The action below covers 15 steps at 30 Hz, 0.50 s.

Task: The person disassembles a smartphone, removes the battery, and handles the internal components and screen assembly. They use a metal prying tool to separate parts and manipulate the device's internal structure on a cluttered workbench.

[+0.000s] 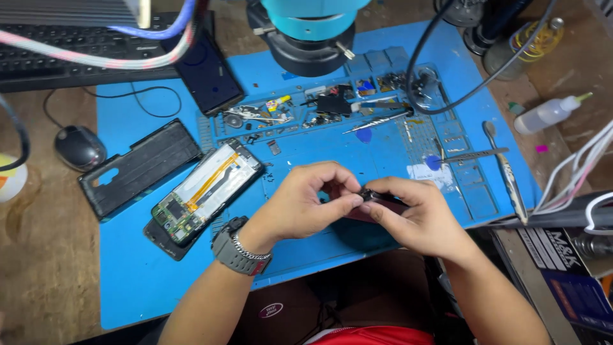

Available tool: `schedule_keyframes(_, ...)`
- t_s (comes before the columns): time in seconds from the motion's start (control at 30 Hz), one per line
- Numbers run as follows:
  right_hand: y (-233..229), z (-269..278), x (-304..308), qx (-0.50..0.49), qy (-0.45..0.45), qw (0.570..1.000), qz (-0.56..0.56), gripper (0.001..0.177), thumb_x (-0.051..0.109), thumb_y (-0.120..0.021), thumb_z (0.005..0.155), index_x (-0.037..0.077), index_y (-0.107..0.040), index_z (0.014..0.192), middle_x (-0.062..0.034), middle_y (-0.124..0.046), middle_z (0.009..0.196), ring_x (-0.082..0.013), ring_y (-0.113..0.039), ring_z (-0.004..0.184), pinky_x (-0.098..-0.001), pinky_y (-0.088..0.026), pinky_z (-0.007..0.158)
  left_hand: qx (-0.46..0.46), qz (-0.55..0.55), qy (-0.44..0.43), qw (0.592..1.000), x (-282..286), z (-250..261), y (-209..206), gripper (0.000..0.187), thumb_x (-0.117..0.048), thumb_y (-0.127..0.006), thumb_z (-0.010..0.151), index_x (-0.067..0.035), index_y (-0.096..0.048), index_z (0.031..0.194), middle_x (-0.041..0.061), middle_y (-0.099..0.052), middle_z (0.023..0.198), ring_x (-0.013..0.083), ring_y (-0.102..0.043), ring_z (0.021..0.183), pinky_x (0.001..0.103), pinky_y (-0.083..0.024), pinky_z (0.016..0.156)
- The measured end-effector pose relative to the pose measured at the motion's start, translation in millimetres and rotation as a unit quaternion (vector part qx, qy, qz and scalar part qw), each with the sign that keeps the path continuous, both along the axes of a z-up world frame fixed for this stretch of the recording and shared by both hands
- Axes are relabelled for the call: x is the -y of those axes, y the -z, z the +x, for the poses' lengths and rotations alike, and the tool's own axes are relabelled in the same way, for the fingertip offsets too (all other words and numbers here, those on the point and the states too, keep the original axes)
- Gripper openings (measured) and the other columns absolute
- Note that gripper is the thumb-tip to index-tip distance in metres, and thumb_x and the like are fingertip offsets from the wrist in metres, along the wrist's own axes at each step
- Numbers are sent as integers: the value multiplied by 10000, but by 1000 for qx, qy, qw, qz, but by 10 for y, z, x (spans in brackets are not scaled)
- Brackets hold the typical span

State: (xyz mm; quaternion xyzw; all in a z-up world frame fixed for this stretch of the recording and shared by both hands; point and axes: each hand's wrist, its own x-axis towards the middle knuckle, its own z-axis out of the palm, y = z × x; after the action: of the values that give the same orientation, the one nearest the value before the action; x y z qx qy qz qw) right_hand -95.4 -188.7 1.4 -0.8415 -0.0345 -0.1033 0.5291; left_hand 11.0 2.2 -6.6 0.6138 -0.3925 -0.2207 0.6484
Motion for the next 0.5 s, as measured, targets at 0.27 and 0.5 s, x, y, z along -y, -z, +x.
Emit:
schedule_keyframes(0.27, 161, -16, 2, 45, 55, 994, 86, 80, 45, -717, 913, 9, -787, 921, -97, -729, 640, -121, -675, 670, -328, -601, 671, 67, -7, -37, 997, -20, -3, -47, 114, -13, -727, 860, -92, -755, 937, 56, -724, 806, 182, -670, 755, 323, -582, 715)
schedule_keyframes(0.5, 193, -45, -36, 64, 73, 987, 126, 65, -16, -748, 870, -36, -758, 931, -119, -716, 712, -150, -680, 751, -347, -602, 717, 86, -39, -24, 995, -16, -35, -44, 52, -82, -746, 870, -108, -736, 914, 53, -703, 794, 191, -663, 741, 337, -578, 730)
